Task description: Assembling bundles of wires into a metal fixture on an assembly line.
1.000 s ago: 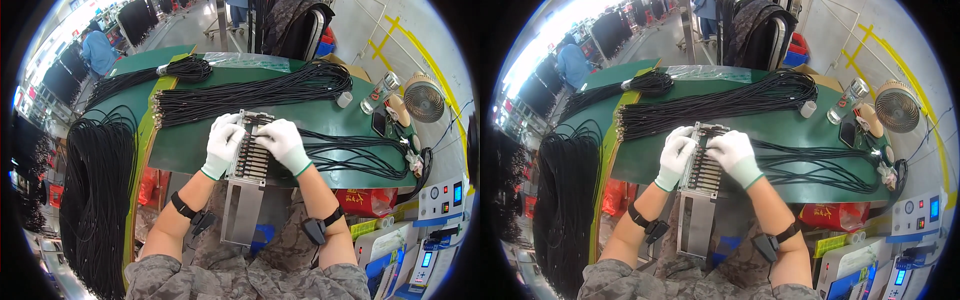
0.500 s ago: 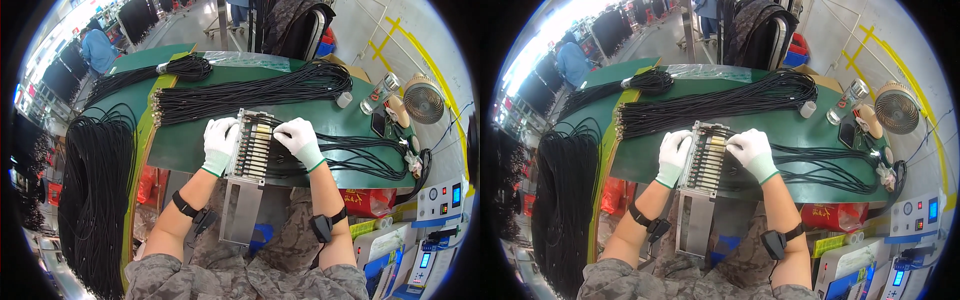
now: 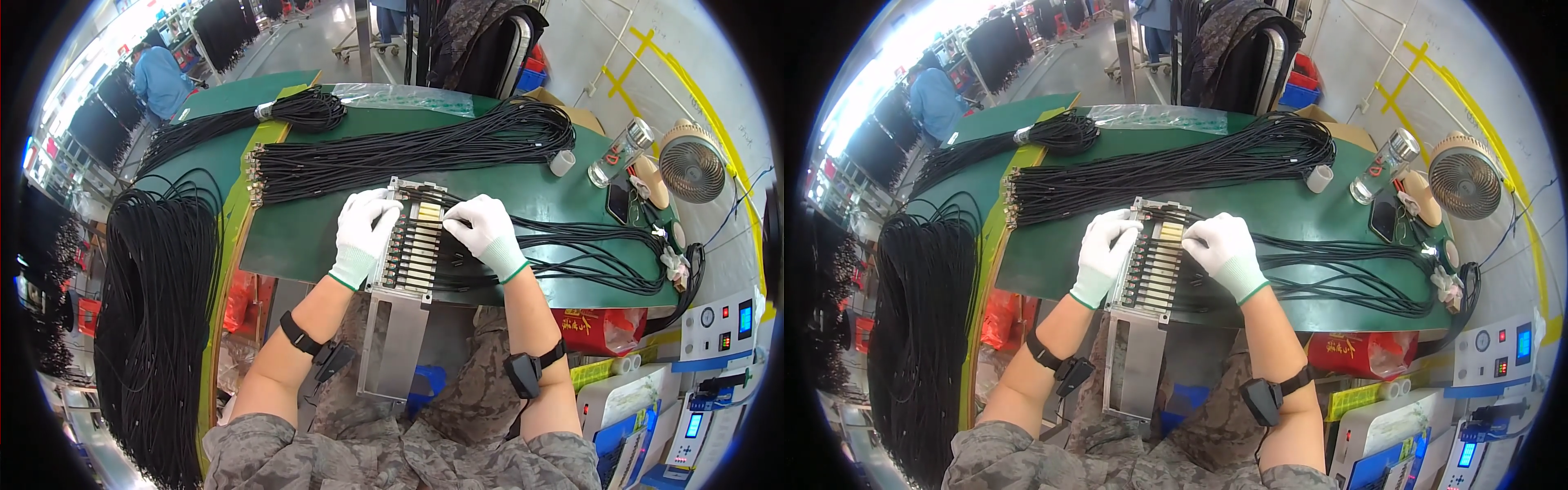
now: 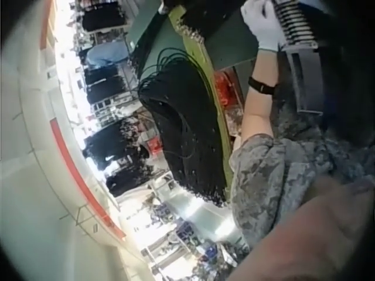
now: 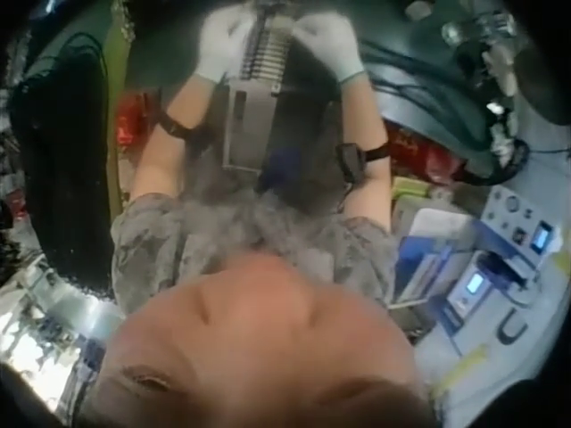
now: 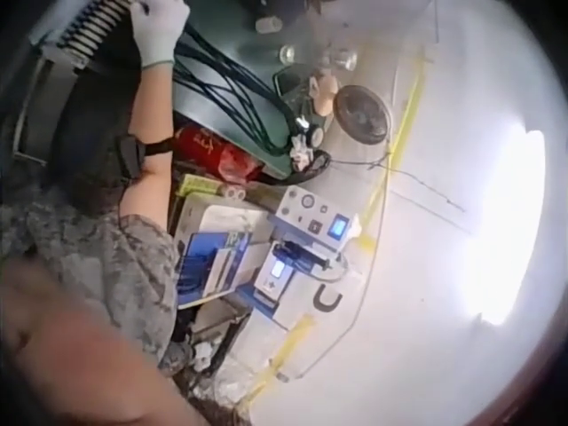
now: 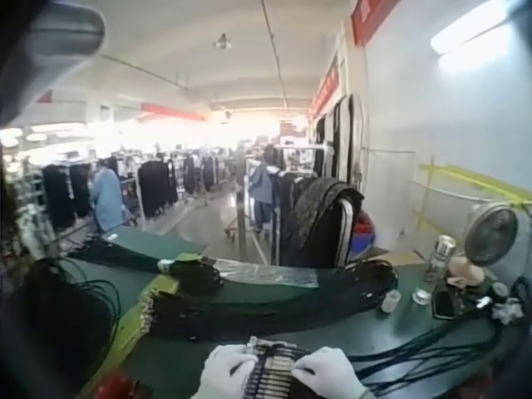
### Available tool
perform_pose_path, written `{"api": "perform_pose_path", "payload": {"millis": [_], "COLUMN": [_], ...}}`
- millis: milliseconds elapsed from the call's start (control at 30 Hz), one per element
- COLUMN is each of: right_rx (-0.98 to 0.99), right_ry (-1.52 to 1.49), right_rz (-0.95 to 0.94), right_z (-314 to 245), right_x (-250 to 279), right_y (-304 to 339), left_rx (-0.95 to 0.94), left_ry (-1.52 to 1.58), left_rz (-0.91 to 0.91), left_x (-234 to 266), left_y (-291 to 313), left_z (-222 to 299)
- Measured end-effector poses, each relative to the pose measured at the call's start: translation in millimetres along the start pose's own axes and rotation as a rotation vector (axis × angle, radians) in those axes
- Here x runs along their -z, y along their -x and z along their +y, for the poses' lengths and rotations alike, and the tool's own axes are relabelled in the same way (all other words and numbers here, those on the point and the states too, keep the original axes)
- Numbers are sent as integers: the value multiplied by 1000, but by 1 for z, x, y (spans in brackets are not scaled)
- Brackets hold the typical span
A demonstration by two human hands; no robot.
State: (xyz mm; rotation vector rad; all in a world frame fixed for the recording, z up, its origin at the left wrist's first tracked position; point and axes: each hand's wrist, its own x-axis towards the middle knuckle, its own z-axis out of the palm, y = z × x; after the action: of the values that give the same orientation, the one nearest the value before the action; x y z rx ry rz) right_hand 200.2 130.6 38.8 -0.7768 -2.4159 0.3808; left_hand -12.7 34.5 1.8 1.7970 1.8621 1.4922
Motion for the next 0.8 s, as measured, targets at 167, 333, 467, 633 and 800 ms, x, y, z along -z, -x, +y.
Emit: {"api": "perform_pose_path", "payload": {"millis": [167, 333, 467, 633, 800], "right_rx": [-42, -25, -196, -241, -43], "right_ry": [113, 164, 283, 162, 166], "right_rz": [-70, 159, 81, 210, 410], "right_z": [3, 15, 25, 38, 34], "right_x": [-6, -11, -11, -7, -8], "right_y": [-2, -8, -12, -9, -8], "left_rx": [-269, -272, -270, -124, 30], "left_ry": [-388, -534, -491, -244, -61], "left_rz": [-158, -259, -249, -116, 77], "left_x": [-5, -7, -6, -6, -8], "left_y": [0, -3, -2, -2, 0], "left_z": [10, 13, 12, -1, -9]}}
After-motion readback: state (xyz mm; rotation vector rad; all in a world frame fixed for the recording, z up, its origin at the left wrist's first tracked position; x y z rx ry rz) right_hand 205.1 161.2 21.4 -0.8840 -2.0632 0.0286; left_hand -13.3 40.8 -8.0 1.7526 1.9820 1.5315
